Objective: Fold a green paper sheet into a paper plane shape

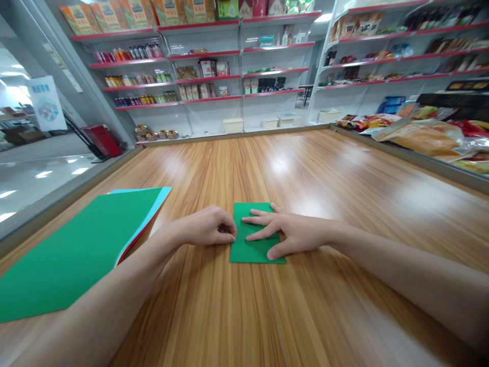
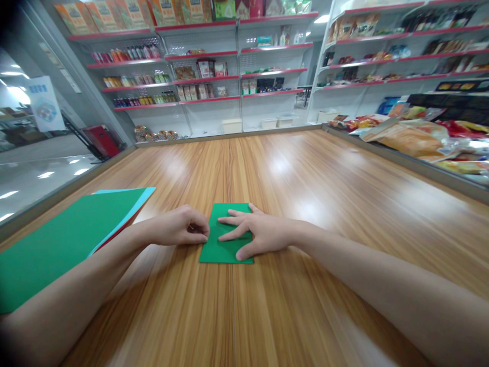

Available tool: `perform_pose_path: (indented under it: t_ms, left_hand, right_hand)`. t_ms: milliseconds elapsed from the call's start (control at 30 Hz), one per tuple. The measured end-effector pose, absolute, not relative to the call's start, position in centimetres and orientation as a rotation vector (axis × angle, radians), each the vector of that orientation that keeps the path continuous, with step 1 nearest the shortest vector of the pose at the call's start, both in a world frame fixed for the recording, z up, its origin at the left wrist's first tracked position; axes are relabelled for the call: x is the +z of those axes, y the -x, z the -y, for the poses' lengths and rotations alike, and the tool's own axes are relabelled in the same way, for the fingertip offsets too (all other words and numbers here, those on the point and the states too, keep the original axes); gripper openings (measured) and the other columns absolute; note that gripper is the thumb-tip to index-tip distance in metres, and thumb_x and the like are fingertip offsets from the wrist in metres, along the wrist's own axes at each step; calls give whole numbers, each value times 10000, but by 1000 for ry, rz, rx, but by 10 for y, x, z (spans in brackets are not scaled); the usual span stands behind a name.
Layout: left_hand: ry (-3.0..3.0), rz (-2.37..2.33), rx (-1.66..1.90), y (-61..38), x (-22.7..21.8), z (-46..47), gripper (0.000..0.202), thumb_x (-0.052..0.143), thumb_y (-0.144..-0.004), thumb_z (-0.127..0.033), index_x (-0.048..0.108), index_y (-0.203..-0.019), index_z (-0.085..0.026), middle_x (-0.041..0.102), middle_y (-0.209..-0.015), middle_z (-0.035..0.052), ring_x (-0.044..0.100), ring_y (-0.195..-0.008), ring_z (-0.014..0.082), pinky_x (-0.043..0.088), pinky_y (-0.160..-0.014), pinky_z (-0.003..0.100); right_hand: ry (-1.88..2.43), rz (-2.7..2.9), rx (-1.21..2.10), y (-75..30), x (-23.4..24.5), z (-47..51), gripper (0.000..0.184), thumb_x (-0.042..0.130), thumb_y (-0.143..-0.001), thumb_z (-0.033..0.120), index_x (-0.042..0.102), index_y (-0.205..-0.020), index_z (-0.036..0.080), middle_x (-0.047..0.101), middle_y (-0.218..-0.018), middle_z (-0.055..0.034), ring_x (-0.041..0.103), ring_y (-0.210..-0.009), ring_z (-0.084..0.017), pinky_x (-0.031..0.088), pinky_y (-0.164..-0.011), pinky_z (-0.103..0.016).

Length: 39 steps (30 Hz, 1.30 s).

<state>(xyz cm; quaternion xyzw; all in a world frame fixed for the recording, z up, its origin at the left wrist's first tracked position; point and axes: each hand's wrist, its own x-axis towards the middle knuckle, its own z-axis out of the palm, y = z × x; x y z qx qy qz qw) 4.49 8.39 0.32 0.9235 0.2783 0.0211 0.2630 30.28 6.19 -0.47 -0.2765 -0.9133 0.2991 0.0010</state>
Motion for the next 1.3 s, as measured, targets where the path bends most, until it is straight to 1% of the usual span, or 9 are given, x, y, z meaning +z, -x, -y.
perform_pose_path:
  t_ms: [267,467,833,1000,1300]
  left_hand:
    - [-2484,-751,6,-45,6,-79,147,580,-806,-215,699,-783,-132,634,-663,-4,547,-599,93,377,-557,179]
    - [-2472,-737,-12,-45,8,-75,135,586,-796,-196,704,-780,-132,638,-663,-5,538,-589,88,373,-547,175]
    - [-2418,-721,-52,-45,7,-69,120,579,-773,-173,692,-759,-137,596,-621,-27,522,-565,73,369,-529,151]
    - [-2380,-737,-77,-46,9,-66,115,585,-761,-173,697,-758,-141,601,-619,-29,534,-567,72,378,-529,141]
    - [-2305,-760,-128,-46,10,-65,104,587,-762,-176,686,-743,-148,581,-572,-37,519,-496,66,370,-473,137]
  right_hand:
    - [889,2893,933,-302,-3,-62,579,644,-810,487,470,-1354,392,173,-1571,17,81,-1449,-306,-108,-1115,-578]
    - [895,2918,903,-302,-2,-61,564,619,-830,492,460,-1361,390,168,-1572,4,81,-1452,-290,-115,-1111,-582]
    - [872,2897,912,-303,-5,-62,571,636,-820,491,466,-1355,389,182,-1569,0,97,-1448,-307,-123,-1106,-587]
    - [869,2880,931,-303,-5,-62,575,651,-807,488,470,-1347,405,185,-1567,19,98,-1447,-312,-115,-1112,-584]
    - [863,2862,933,-303,-6,-62,566,657,-802,489,481,-1336,413,200,-1564,26,115,-1443,-320,-114,-1112,-584]
